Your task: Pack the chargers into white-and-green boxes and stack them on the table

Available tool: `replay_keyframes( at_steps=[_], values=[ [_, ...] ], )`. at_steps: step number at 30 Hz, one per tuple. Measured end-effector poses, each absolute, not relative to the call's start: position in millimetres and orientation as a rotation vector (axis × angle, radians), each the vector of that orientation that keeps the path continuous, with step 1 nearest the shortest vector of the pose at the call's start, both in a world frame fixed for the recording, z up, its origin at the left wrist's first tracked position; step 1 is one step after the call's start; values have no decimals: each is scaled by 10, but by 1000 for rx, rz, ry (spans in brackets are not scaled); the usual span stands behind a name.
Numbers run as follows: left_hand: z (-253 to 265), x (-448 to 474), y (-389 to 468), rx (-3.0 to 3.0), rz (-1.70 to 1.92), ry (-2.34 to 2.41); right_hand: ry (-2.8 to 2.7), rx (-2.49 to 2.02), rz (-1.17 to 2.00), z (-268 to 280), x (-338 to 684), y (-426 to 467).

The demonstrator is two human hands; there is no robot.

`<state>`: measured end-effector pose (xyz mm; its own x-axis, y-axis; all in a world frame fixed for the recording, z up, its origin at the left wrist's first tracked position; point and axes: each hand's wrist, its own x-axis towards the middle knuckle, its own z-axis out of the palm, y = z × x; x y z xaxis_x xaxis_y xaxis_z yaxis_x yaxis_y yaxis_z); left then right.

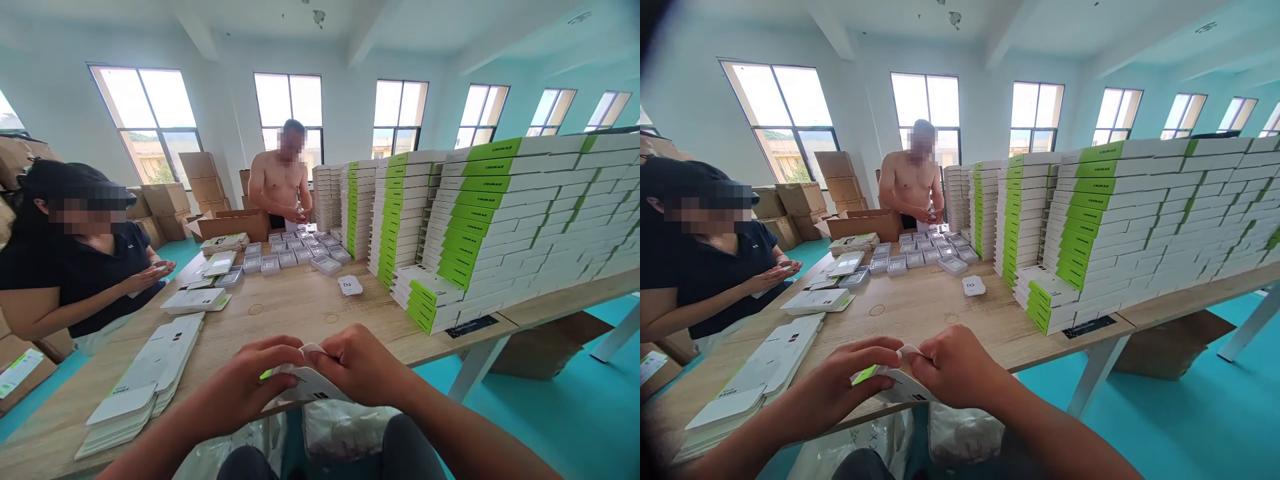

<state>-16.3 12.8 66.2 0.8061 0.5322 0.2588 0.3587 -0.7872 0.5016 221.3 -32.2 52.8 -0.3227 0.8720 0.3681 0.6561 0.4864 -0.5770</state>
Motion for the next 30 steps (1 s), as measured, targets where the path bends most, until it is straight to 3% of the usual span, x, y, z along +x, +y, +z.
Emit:
replay_keyframes(
  at_steps=[5,12,18,30],
  values=[
    [806,-163,31,2606,397,547,-2177,-1243,456,623,2214,-354],
    [740,-137,-51,2669,419,589,-2321,-1191,104,621,2169,-391],
    [742,-202,-93,2686,450,639,-2422,-1194,268,663,2267,-412],
    [721,-203,-45,2961,532,464,-2423,-1270,164,607,2308,-381]
  ],
)
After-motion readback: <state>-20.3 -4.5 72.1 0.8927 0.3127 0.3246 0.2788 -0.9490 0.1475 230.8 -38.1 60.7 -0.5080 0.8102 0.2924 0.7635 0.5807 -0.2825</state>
